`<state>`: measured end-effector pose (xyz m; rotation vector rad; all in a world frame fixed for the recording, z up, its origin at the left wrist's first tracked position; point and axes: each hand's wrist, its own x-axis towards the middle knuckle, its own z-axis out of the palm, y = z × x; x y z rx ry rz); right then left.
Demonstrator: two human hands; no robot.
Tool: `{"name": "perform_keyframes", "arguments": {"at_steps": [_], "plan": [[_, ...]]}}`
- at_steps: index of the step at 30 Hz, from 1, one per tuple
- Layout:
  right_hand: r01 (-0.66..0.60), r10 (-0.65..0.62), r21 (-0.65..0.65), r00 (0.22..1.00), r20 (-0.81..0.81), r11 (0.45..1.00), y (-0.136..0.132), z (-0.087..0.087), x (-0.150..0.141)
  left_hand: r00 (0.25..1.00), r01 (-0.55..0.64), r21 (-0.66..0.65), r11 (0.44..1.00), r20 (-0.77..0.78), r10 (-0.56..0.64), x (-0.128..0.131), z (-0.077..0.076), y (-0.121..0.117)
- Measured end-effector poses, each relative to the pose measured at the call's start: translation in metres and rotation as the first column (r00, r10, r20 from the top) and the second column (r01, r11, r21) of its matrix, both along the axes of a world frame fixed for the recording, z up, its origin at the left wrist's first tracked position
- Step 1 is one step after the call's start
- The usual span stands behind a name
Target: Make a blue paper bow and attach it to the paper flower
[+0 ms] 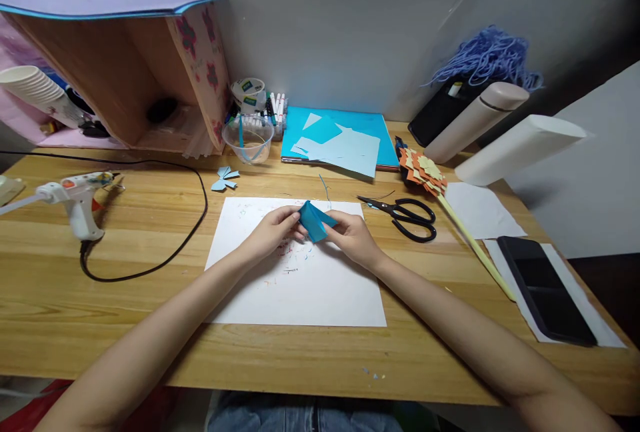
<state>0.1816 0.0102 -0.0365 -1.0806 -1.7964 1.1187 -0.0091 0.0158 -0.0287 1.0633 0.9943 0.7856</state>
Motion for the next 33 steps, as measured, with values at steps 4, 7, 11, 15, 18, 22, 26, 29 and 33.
{"name": "perform_keyframes", "arguments": {"at_steps": [4, 7, 11, 15, 18, 22, 26, 29, 33], "plan": [[0.139, -0.138, 0.020, 0.990, -0.024, 0.990, -0.002, 0.000, -0.002, 0.991, 0.051, 0.190, 0.980, -0.132, -0.026, 0.008, 0.004, -0.016], [0.218, -0.223, 0.119, 0.974, 0.030, 0.969, -0.005, 0.001, -0.003, 0.980, 0.093, 0.270, 0.958, -0.195, -0.041, 0.013, 0.004, -0.026], [0.215, -0.244, 0.245, 0.965, 0.096, 0.945, -0.008, 0.002, -0.004, 0.968, 0.124, 0.328, 0.937, -0.248, -0.041, 0.016, 0.002, -0.029], [0.182, -0.224, 0.294, 0.968, 0.114, 0.938, -0.009, 0.001, -0.005, 0.967, 0.145, 0.354, 0.924, -0.250, -0.056, 0.015, 0.005, -0.025], [0.177, -0.219, 0.279, 0.968, 0.126, 0.944, -0.009, 0.002, -0.005, 0.964, 0.144, 0.330, 0.933, -0.261, -0.056, 0.014, 0.009, -0.024], [0.178, -0.206, 0.225, 0.972, 0.109, 0.958, -0.008, 0.003, -0.003, 0.980, 0.107, 0.280, 0.954, -0.191, -0.054, 0.012, 0.010, -0.023], [0.165, -0.170, 0.110, 0.985, 0.033, 0.980, -0.002, 0.001, 0.000, 0.994, 0.056, 0.303, 0.951, -0.108, -0.024, 0.010, 0.009, -0.023], [0.164, -0.163, 0.023, 0.986, -0.041, 0.986, 0.003, -0.001, 0.003, 0.992, 0.055, 0.327, 0.943, -0.124, -0.015, 0.010, 0.009, -0.022], [0.109, -0.114, -0.055, 0.987, -0.111, 0.993, 0.008, -0.002, 0.004, 0.991, -0.022, 0.208, 0.978, -0.126, 0.049, 0.010, 0.007, -0.018]]}}
